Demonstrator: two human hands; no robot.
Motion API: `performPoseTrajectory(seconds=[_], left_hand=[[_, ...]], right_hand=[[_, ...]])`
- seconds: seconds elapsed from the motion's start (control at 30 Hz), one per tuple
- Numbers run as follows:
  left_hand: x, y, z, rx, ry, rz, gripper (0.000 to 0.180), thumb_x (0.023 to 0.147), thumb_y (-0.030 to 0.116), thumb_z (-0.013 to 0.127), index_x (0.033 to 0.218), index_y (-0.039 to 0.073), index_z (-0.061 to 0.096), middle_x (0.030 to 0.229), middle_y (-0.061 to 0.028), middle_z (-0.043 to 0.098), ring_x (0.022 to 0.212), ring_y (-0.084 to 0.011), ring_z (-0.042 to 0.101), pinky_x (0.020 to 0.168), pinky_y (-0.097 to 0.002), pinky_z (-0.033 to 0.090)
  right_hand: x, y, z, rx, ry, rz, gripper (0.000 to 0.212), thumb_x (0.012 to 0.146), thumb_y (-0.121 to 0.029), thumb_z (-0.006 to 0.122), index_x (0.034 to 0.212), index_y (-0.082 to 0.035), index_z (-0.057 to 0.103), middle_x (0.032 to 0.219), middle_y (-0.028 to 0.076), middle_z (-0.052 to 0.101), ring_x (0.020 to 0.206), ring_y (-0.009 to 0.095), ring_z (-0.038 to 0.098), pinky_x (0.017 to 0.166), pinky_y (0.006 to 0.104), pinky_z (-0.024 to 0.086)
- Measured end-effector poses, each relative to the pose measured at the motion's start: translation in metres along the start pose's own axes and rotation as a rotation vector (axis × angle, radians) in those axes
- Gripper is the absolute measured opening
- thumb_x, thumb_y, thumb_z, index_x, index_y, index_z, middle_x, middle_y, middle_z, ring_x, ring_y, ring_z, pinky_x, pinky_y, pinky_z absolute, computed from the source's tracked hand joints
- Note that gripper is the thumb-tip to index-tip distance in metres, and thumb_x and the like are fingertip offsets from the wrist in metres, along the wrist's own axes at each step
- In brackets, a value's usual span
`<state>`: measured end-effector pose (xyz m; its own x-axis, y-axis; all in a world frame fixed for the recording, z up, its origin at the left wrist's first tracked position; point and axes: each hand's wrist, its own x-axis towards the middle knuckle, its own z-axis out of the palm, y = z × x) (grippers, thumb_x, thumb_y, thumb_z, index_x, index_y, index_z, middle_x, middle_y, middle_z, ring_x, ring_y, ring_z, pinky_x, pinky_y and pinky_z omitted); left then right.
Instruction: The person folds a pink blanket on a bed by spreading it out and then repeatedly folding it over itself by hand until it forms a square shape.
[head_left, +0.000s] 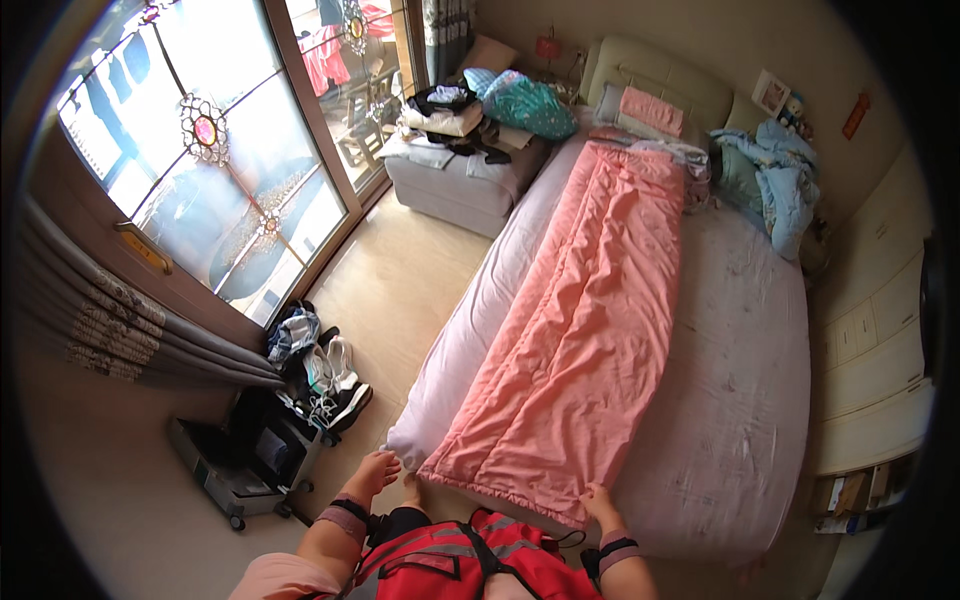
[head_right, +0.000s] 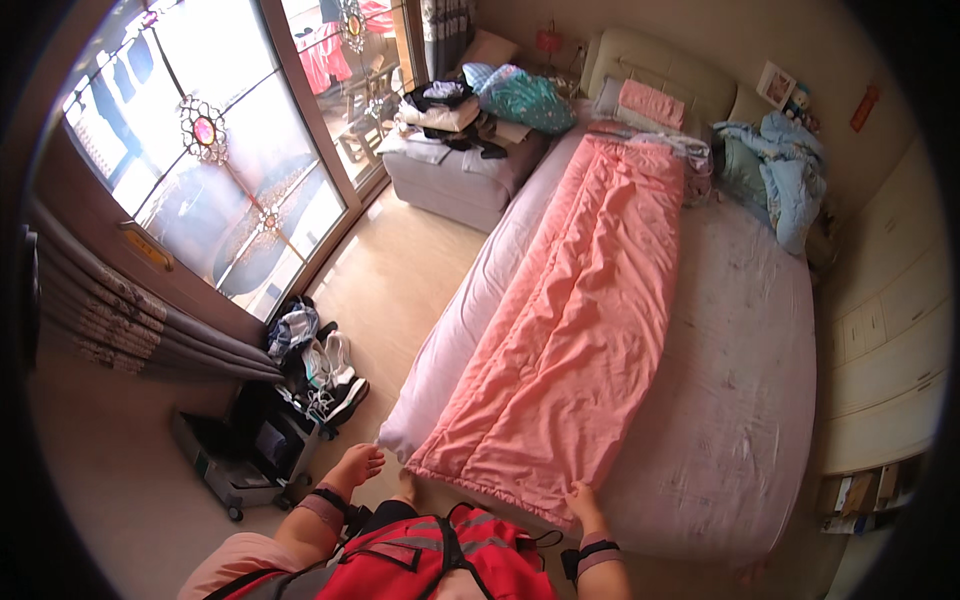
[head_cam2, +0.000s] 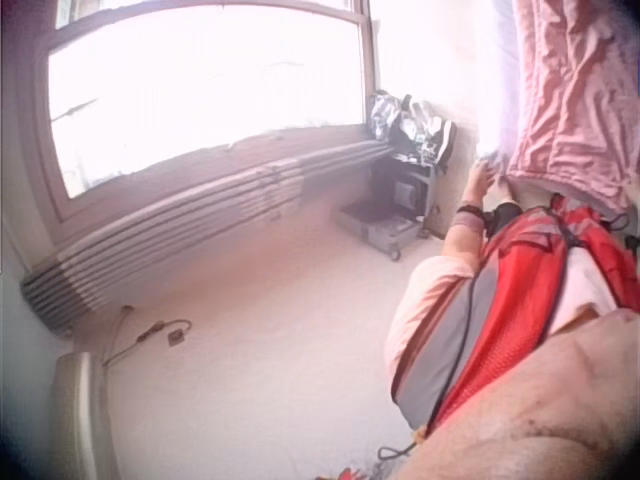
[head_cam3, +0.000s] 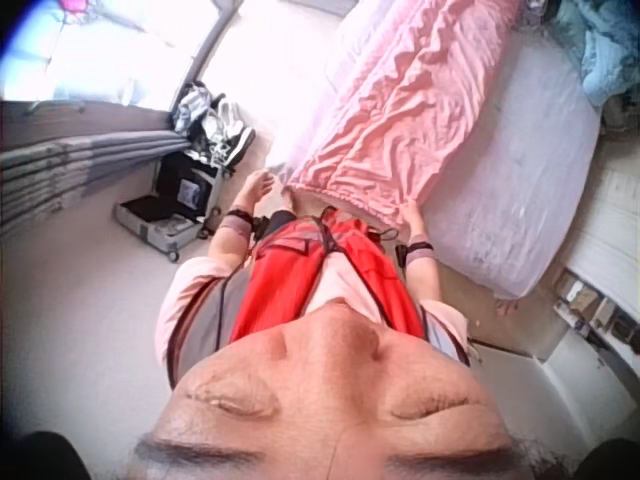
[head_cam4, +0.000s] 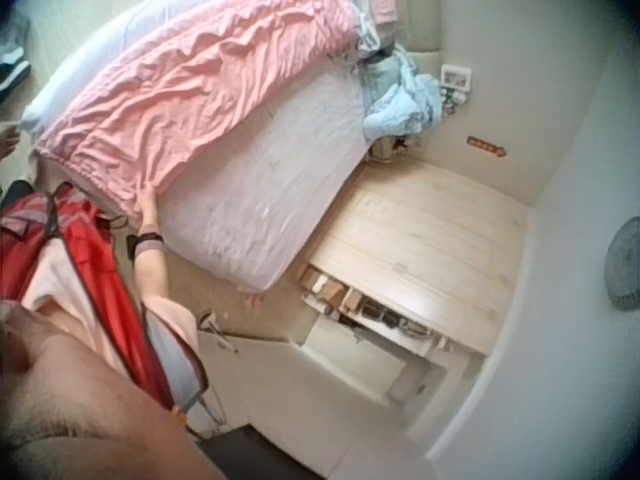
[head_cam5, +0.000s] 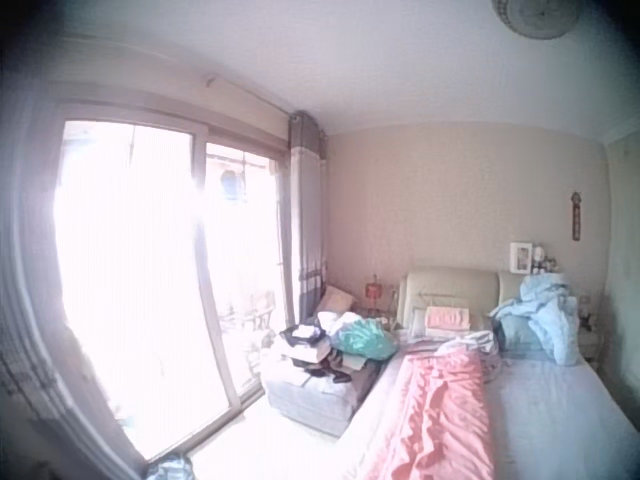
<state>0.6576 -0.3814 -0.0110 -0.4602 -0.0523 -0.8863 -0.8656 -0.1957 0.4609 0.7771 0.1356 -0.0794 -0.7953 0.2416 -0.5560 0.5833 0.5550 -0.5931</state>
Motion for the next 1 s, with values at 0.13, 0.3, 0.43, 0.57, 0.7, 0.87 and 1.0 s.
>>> performPoseTrajectory(seconds=[0.13, 0.3, 0.43, 0.57, 0.7, 0.87, 1.0], left_hand=[[0.022, 0.008, -0.055, -0.259, -0.058, -0.067, 0.014, 0.085, 0.020, 0.049, 0.095, 0.011, 0.049, 0.086, -0.0046, 0.056, 0.078, -0.0187, 0.056, 0.065, -0.0336, 0.046], [0.031, 0.061, -0.095, -0.244, -0.102, -0.093, 0.024, 0.084, 0.025, 0.050, 0.101, 0.008, 0.047, 0.098, -0.0067, 0.055, 0.091, -0.0203, 0.053, 0.076, -0.0350, 0.044], [0.044, 0.114, -0.157, -0.266, -0.151, -0.001, 0.023, 0.083, 0.024, 0.051, 0.099, 0.008, 0.049, 0.093, -0.0049, 0.055, 0.085, -0.0192, 0.054, 0.075, -0.0332, 0.044], [0.064, 0.167, -0.251, -0.336, -0.129, 0.161, 0.015, 0.083, 0.020, 0.051, 0.094, 0.010, 0.049, 0.082, -0.0051, 0.056, 0.071, -0.0170, 0.055, 0.061, -0.0303, 0.045], [0.053, 0.203, -0.312, -0.365, -0.048, 0.215, 0.011, 0.084, 0.019, 0.050, 0.092, 0.012, 0.048, 0.079, -0.0046, 0.055, 0.068, -0.0175, 0.055, 0.057, -0.0308, 0.045], [0.045, 0.203, -0.375, -0.467, 0.010, 0.201, 0.016, 0.082, 0.022, 0.052, 0.095, 0.012, 0.050, 0.087, -0.0052, 0.057, 0.076, -0.0203, 0.056, 0.062, -0.0342, 0.045], [0.038, 0.202, -0.370, -0.508, -0.016, 0.135, 0.017, 0.081, 0.023, 0.055, 0.092, 0.011, 0.053, 0.086, -0.0049, 0.058, 0.077, -0.0210, 0.056, 0.065, -0.0341, 0.045]], right_hand=[[-0.010, -0.045, 0.014, -0.031, 0.055, -0.018, 0.037, 0.073, -0.010, 0.061, 0.107, 0.000, 0.054, 0.079, 0.009, 0.062, 0.070, 0.014, 0.058, 0.063, 0.0286, 0.047], [-0.035, -0.084, 0.050, -0.164, 0.149, -0.034, 0.035, 0.074, -0.012, 0.060, 0.107, -0.002, 0.054, 0.083, 0.010, 0.061, 0.071, 0.017, 0.059, 0.062, 0.0303, 0.049], [-0.048, -0.140, 0.097, 0.222, 0.067, 0.215, 0.036, 0.075, -0.014, 0.060, 0.109, -0.004, 0.053, 0.084, 0.009, 0.060, 0.067, 0.017, 0.059, 0.053, 0.0300, 0.048], [-0.053, -0.225, 0.133, 0.346, -0.031, 0.276, 0.039, 0.077, -0.016, 0.060, 0.112, -0.003, 0.050, 0.085, 0.008, 0.060, 0.063, 0.014, 0.057, 0.049, 0.0272, 0.046], [-0.052, -0.290, 0.166, 0.314, -0.059, 0.225, 0.038, 0.076, -0.014, 0.060, 0.110, -0.001, 0.051, 0.082, 0.007, 0.060, 0.064, 0.014, 0.058, 0.051, 0.0261, 0.046], [-0.013, -0.319, 0.210, 0.288, -0.095, 0.116, 0.031, 0.076, -0.017, 0.061, 0.102, -0.001, 0.057, 0.075, 0.006, 0.059, 0.059, 0.013, 0.055, 0.052, 0.0245, 0.044], [0.026, -0.303, 0.217, 0.223, -0.031, 0.082, 0.033, 0.074, -0.019, 0.060, 0.102, -0.001, 0.057, 0.069, 0.005, 0.058, 0.056, 0.013, 0.053, 0.048, 0.0259, 0.042]])
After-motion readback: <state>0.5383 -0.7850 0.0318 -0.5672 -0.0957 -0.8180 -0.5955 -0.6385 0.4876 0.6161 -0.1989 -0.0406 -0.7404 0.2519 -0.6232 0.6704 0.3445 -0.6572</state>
